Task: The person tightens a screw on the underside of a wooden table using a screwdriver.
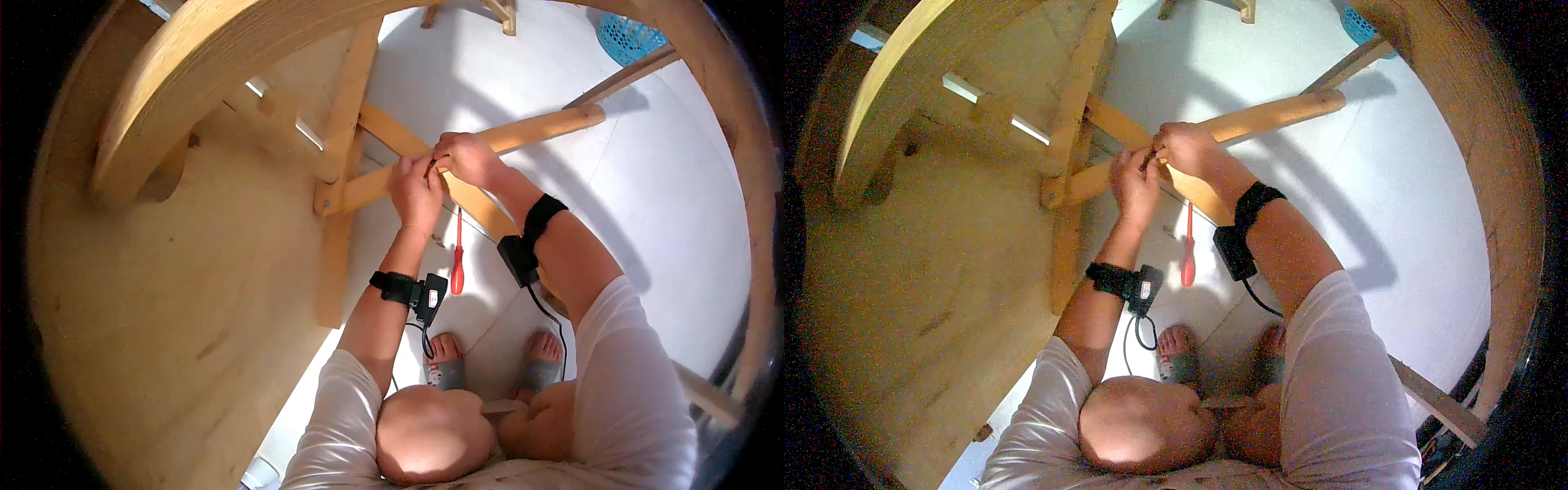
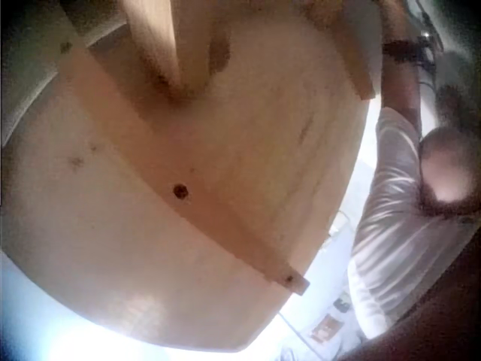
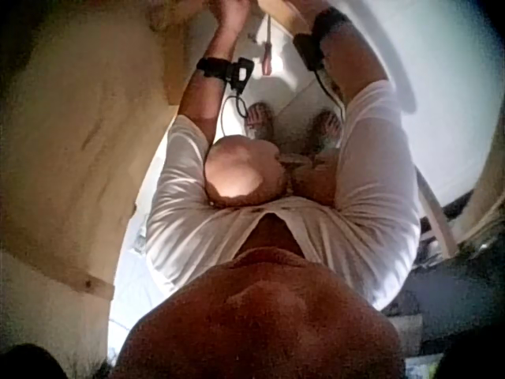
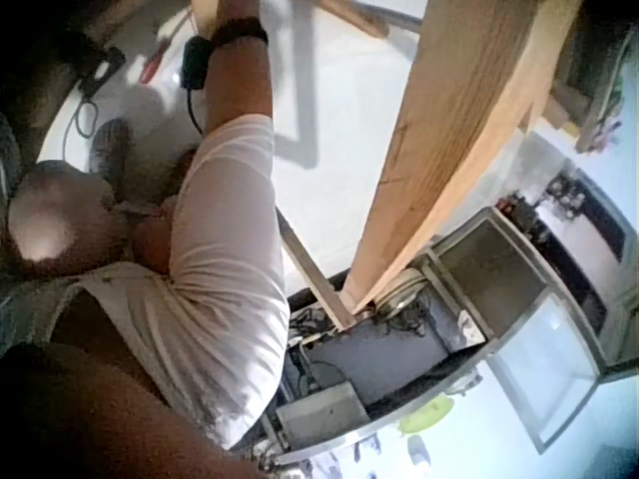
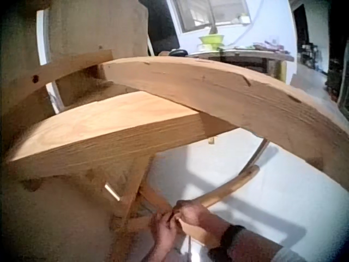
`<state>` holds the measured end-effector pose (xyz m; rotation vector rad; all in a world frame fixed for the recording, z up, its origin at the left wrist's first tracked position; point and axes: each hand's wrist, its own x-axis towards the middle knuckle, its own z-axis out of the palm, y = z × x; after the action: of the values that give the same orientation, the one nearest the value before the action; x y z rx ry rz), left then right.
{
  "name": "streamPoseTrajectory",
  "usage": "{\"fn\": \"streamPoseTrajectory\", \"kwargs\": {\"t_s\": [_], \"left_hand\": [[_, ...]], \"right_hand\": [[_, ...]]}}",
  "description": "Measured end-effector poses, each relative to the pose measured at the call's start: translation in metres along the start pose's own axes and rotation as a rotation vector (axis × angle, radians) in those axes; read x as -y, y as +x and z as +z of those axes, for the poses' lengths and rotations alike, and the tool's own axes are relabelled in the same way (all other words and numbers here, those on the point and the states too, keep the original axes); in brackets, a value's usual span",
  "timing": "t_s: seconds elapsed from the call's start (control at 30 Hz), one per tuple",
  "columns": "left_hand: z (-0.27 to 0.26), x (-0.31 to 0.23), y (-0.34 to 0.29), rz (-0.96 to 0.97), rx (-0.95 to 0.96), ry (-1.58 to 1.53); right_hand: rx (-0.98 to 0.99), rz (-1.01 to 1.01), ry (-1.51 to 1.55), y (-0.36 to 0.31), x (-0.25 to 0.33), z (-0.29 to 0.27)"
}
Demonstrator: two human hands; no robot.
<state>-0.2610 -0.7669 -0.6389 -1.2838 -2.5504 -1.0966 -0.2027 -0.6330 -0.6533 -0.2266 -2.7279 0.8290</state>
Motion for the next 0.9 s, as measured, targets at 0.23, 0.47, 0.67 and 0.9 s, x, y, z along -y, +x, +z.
{"fn": "streamPoseTrajectory", "kwargs": {"t_s": [0.23,0.47,0.67,0.9], "left_hand": [[0.002,0.005,0.005,0.055,-0.010,0.042],[0.000,0.007,0.009,0.064,0.008,-0.002],[0.002,0.011,0.014,0.071,0.108,-0.077],[-0.002,0.001,0.023,0.027,0.141,-0.163]], "right_hand": [[-0.086,0.065,0.145,0.000,0.004,-0.004],[-0.086,0.096,0.158,0.000,0.006,-0.003],[-0.099,0.159,0.150,-0.004,0.006,0.003],[-0.106,0.194,0.187,-0.005,0.004,0.001]]}}
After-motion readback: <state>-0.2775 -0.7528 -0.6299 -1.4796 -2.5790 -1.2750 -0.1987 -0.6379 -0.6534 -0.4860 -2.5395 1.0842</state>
